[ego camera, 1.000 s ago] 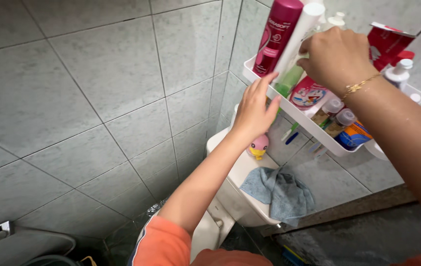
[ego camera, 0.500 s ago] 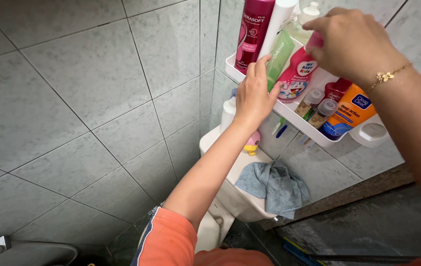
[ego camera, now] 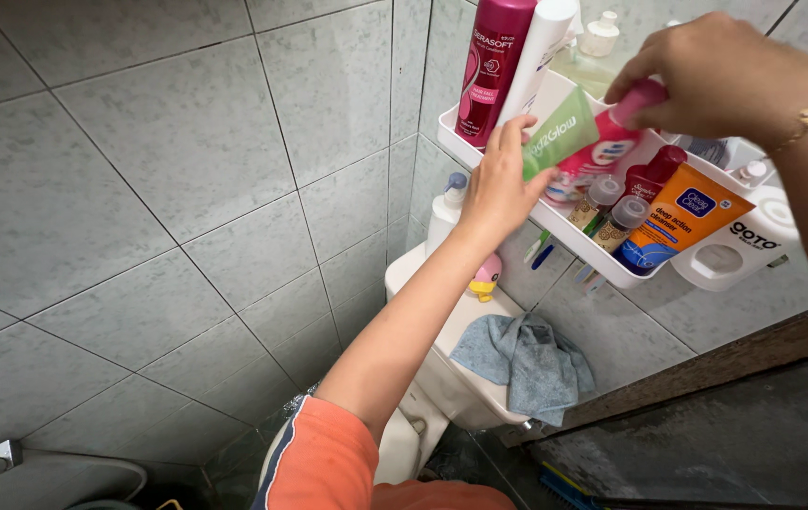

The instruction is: The person washes their hands with water from a blue scoop, then wipes the toilet seat, lid, and tank with a cloth, and rearranges toiletries on a shelf.

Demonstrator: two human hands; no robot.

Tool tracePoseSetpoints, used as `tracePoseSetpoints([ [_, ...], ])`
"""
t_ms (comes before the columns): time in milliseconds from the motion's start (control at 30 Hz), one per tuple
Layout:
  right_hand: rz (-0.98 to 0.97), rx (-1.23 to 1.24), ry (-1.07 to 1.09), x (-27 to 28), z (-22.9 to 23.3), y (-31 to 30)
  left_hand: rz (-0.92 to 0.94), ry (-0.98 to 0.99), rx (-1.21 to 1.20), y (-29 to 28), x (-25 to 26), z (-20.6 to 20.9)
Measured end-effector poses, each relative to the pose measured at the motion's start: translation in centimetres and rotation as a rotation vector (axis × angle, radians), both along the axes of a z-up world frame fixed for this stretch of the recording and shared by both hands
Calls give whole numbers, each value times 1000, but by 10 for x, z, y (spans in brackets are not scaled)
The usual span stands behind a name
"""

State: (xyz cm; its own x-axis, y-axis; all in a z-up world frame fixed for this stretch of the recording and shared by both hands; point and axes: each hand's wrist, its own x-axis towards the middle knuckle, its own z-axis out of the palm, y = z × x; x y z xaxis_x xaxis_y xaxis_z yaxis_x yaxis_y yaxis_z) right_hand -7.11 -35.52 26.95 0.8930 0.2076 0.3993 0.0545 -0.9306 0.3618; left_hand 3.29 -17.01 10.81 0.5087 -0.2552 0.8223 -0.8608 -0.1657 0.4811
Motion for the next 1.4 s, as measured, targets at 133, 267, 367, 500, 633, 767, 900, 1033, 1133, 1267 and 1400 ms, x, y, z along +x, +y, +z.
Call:
tracePoseSetpoints([
  [133,-100,-38,104,2,10,-7,13,29,36,-11,6,2],
  [267,-137,12,54,-6,7,4,23,22,-32,-19,7,2],
  [367,-188,-36,14,-19,11,23,-1,11,-82,-18,2,1],
  [500,-130,-128,-147,-18,1,41,1,-20,-92,-9,-5,3],
  [633,-60,-109,-148,-7,-13,35,-18,-59,-94,-1,-10,9],
  [767,-124,-49,-77,-7,-10,29,-18,99,-131,14,-2,23],
  [900,-240,-89,9,-7,-11,37,39,24,-248,16,19,37],
  [1033,-195,-136,-86,-5,-15,44,155,-122,-180,9,32,42],
  [1133,-109,-73,-159,-10,-20,47,241,-52,-48,2,34,42],
  [1267,-59,-23,-272,-16,-32,55,275,-48,8,-7,42,42],
  [1400,4,25,-343,-29,-37,62,90,-33,-16,-16,56,35],
])
